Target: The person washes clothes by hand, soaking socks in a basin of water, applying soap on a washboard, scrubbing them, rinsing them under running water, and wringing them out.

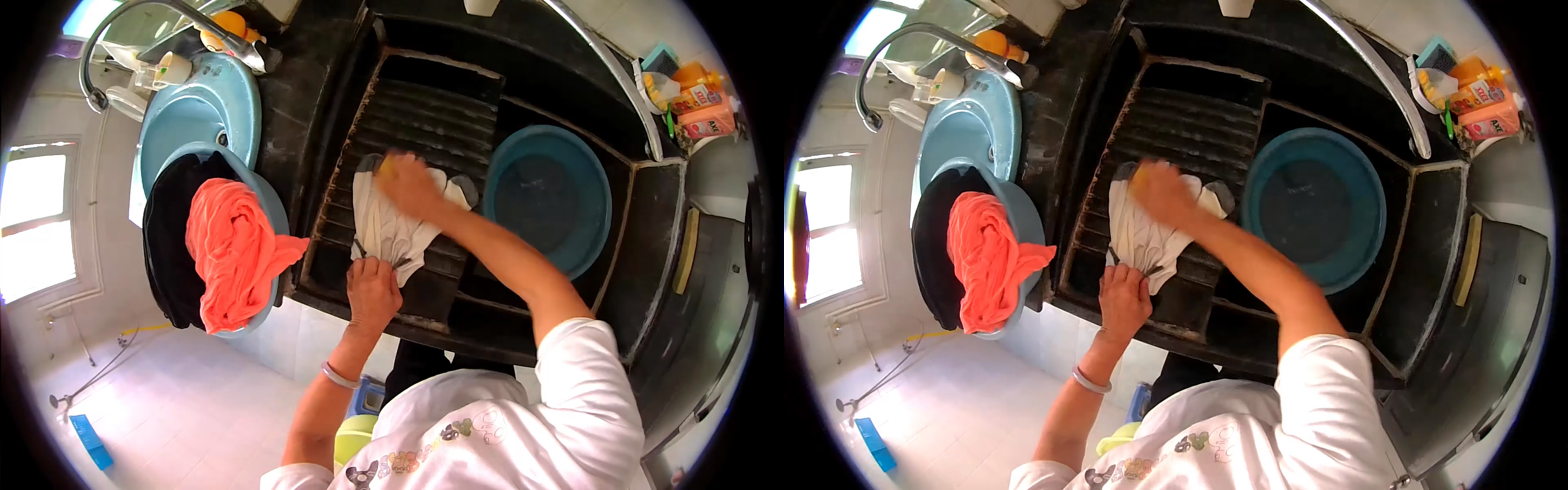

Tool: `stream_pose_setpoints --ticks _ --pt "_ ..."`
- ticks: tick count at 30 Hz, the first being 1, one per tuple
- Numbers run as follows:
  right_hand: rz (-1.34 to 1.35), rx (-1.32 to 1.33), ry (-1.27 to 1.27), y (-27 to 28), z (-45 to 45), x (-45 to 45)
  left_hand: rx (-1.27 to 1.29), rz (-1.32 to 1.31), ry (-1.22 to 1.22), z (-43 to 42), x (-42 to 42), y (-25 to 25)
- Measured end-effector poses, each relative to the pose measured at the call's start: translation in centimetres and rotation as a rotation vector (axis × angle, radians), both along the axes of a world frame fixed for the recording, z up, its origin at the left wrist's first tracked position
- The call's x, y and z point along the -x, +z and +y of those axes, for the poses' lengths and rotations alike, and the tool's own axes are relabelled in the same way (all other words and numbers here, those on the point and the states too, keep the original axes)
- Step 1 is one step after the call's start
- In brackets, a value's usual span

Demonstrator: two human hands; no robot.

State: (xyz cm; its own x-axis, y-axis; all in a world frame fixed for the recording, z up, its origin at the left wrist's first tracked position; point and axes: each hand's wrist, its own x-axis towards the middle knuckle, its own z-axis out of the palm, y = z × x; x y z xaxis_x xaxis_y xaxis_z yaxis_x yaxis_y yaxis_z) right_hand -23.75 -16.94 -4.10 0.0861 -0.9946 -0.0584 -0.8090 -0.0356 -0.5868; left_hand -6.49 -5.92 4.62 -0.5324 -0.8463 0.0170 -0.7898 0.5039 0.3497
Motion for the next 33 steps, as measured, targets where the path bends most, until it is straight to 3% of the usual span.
stream_pose_setpoints --ticks 1,2,5,6,7,9,12,15,16,17,18,20,21,22,23,30,33 --pt "0.09 0.401 -0.143 0.1 -1.8 1.7 0.012 -0.003 0.005 0.0 0.1 0.0" --pt "0.17 0.567 -0.411 -1.9 -3.5 2.4 0.022 -0.005 0.012 0.1 0.2 0.0" --pt "-0.257 0.124 -0.105 0.1 -3.4 0.3 0.009 -0.002 0.009 0.4 0.2 -0.1" --pt "-0.248 0.259 0.041 -1.9 -1.9 -3.3 0.006 -0.008 0.007 0.3 0.2 -0.3" --pt "-0.49 0.194 0.236 1.7 0.8 -5.0 0.006 -0.021 0.005 0.2 0.0 -0.4" --pt "-0.03 0.333 0.474 1.9 -0.6 -5.1 -0.011 0.004 0.006 0.1 0.0 -0.2" --pt "0.03 0.549 -0.188 -0.1 -5.7 -4.1 -0.002 0.02 0.019 -0.6 -0.1 0.0" --pt "0.118 0.31 -0.114 0.8 -3.6 -4.9 -0.027 0.051 0.042 0.1 0.0 0.0" --pt "0.133 0.274 0.066 1.5 -0.6 -5.6 -0.03 0.07 0.05 0.0 -0.1 -0.1" --pt "0.039 0.35 0.214 3.9 3.9 -5.7 -0.037 0.086 0.06 0.1 -0.2 -0.1" --pt "-0.019 0.601 0.303 3.5 7.0 -4.7 -0.042 0.082 0.06 0.4 -0.3 -0.1" --pt "0.161 0.485 0.17 2.8 8.1 0.3 -0.029 0.076 0.05 0.3 -0.2 -0.2" --pt "0.32 0.274 0.085 0.7 7.1 3.0 -0.02 0.069 0.046 0.3 -0.1 -0.2" --pt "0.414 0.23 -0.182 0.3 5.5 4.3 -0.048 0.052 0.052 0.6 -0.2 -0.3" --pt "0.252 0.321 -0.295 0.6 4.0 6.0 -0.07 0.036 0.054 0.7 -0.2 -0.4" --pt "0.104 0.382 -0.374 1.8 6.3 8.9 0.185 -0.052 0.187 0.9 0.4 1.8" --pt "0.021 0.298 -0.453 2.8 11.0 11.0 -0.112 0.031 0.323 0.3 -0.7 0.3"
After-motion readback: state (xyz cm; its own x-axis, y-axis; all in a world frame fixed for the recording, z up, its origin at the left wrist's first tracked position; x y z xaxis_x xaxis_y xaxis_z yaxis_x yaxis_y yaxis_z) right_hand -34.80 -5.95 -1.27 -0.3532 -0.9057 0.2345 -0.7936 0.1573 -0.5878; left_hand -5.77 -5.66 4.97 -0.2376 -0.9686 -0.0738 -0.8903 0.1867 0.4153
